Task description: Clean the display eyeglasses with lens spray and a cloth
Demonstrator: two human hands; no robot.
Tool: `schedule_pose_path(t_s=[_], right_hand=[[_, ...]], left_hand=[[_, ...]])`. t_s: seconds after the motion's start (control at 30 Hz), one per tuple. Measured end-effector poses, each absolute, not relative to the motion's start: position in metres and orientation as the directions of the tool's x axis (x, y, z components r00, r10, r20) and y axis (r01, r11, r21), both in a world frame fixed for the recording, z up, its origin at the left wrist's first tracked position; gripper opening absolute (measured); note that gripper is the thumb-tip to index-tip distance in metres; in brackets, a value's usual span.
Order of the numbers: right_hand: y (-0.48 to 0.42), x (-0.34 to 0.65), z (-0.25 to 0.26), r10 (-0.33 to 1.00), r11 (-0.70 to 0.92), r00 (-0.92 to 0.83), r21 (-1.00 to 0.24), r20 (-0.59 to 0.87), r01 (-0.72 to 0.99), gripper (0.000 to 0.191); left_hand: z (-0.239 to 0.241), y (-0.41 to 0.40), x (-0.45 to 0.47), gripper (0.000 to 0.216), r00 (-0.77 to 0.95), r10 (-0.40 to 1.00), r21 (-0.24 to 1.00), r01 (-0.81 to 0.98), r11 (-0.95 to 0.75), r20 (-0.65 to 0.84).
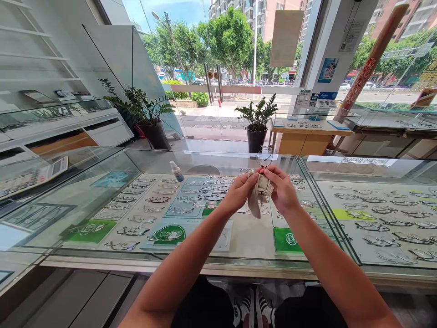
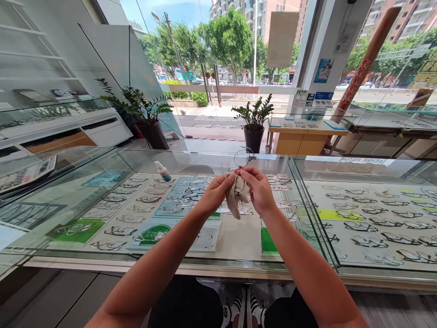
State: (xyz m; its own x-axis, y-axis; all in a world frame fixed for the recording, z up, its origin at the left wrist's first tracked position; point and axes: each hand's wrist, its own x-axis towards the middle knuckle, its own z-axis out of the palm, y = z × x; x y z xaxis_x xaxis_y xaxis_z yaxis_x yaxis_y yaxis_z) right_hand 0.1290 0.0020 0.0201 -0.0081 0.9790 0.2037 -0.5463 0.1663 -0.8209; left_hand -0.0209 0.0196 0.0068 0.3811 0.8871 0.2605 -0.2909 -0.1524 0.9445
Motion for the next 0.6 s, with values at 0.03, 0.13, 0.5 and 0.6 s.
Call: schedule_pose_path(t_s=[0.03, 0.13, 0.5, 0.6], right_hand=[[0.003, 0.13, 0.021, 0.979, 0.174, 0.003, -0.818, 0.206, -0.548, 0.02], [0.006, 0.135, 0.022, 0.973, 0.206, 0.026, -0.812, 0.229, -0.546, 0.02], [0.012, 0.141, 0.017, 0.869, 0.485, 0.218, -0.85, 0.444, -0.205, 0.015], [0.003, 0.131, 0.015, 0.79, 0.571, 0.237, -0.819, 0.566, 0.051, 0.016]], left_hand=[[0.007, 0.02, -0.021, 0.053, 0.384, 0.887, 0.946, -0.287, -0.148, 0.255], [0.008, 0.022, -0.022, 0.053, 0.351, 0.904, 0.948, -0.282, -0.148, 0.246], [0.0, 0.033, -0.023, 0.054, 0.07, 0.958, 0.922, -0.302, -0.244, 0.276], [-0.003, 0.025, -0.017, 0.054, 0.127, 0.94, 0.931, -0.234, -0.281, 0.316]])
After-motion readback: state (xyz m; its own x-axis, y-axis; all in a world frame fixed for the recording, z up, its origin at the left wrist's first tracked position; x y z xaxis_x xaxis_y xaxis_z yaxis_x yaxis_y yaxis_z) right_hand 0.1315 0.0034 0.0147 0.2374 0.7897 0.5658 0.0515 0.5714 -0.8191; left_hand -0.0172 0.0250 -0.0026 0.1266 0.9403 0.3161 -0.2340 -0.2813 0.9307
